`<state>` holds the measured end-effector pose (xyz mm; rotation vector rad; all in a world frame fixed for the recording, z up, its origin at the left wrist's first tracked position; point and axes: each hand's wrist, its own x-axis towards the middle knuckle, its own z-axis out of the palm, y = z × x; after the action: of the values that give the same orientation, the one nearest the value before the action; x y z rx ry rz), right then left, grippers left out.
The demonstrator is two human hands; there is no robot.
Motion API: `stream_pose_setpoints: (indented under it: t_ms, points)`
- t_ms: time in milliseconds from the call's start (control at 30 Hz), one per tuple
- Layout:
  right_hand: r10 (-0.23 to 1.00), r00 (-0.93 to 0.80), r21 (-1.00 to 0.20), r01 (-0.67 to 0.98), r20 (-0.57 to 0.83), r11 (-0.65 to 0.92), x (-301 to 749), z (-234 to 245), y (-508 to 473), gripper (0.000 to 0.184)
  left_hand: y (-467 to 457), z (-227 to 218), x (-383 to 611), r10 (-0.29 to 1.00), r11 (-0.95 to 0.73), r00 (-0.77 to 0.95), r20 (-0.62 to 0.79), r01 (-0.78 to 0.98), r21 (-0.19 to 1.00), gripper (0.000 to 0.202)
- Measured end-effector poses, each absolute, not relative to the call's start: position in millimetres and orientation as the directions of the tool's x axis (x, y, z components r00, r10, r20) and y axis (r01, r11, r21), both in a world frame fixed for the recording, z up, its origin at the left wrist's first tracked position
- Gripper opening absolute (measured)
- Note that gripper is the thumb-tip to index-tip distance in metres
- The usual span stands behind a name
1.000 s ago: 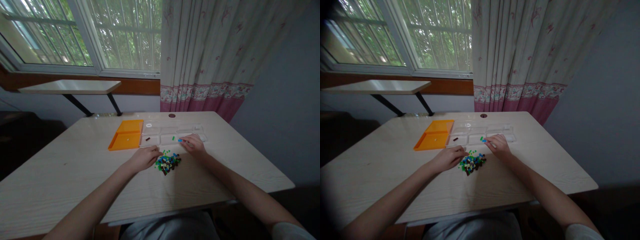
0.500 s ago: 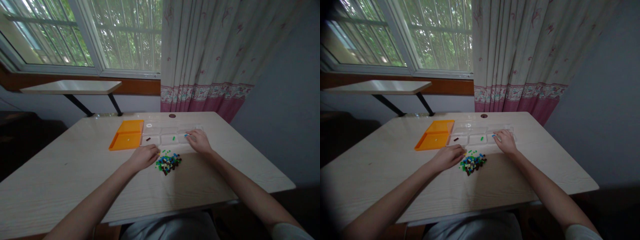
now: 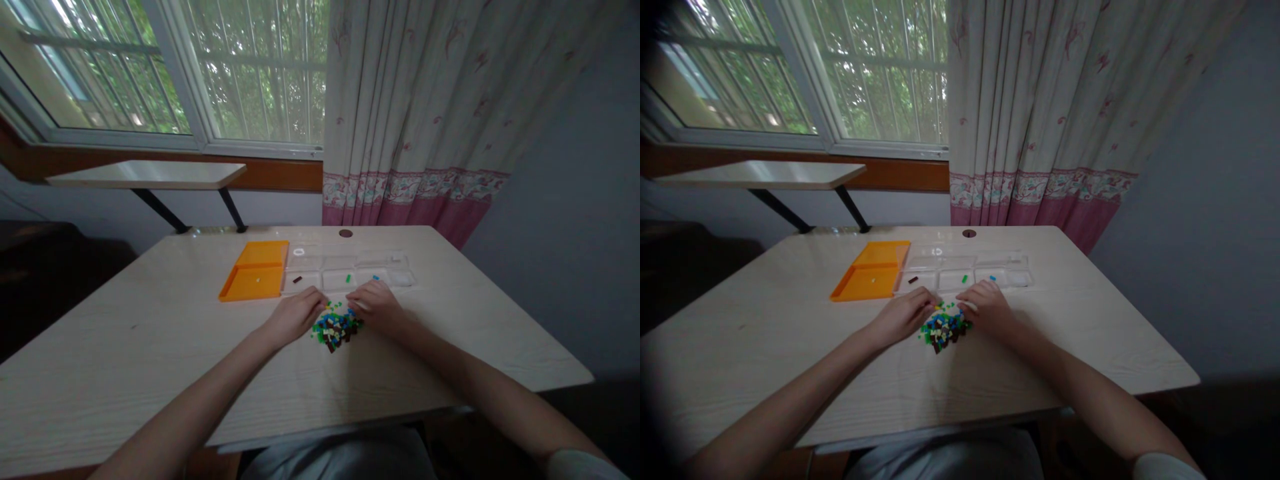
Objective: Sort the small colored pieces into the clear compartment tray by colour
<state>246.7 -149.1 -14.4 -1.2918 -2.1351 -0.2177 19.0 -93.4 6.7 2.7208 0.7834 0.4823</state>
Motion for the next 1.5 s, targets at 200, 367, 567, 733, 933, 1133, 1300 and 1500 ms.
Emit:
stream_pose_setpoints:
  t_ms: [200,367,567,733,933,1133,1300,1500]
  points:
    - [0.703,-0.385,-0.15,0.808,0.597,0.569,228.3,-9.8,-158.1,0.016,-103.3,9.2,29.1,0.548,-0.796,0.783,0.294,0.38,0.471,0.02]
    - [0.688,-0.396,-0.137,0.801,0.608,0.582,228.7,-11.2,-157.8,0.016,-104.3,10.7,30.8,0.551,-0.784,0.784,0.285,0.369,0.499,0.021]
    - [0.677,-0.406,-0.121,0.799,0.614,0.589,232.1,-9.0,-156.5,0.015,-100.0,9.5,30.2,0.524,-0.795,0.798,0.297,0.334,0.506,0.021]
    - [0.633,-0.276,-0.158,0.826,0.723,0.541,248.4,-6.5,-147.8,0.014,-88.7,4.1,23.7,0.51,-0.833,0.819,0.262,0.394,0.389,0.026]
    - [0.632,-0.125,-0.24,0.855,0.764,0.46,265.6,-7.6,-140.3,0.015,-83.7,-1.0,20.2,0.514,-0.852,0.838,0.184,0.472,0.228,0.031]
    - [0.622,-0.129,-0.23,0.855,0.772,0.464,266.9,-6.3,-141.3,0.016,-83.2,-0.5,16.6,0.519,-0.852,0.836,0.177,0.488,0.191,0.03]
    - [0.618,-0.143,-0.205,0.866,0.773,0.456,271.3,-3.8,-141.0,0.018,-82.6,1.2,13.9,0.51,-0.858,0.842,0.177,0.484,0.171,0.028]
    - [0.718,-0.265,-0.097,0.902,0.644,0.42,318.4,11.4,-137.0,0.02,-82.4,1.8,11.8,0.512,-0.857,0.842,0.17,0.49,0.156,0.026]
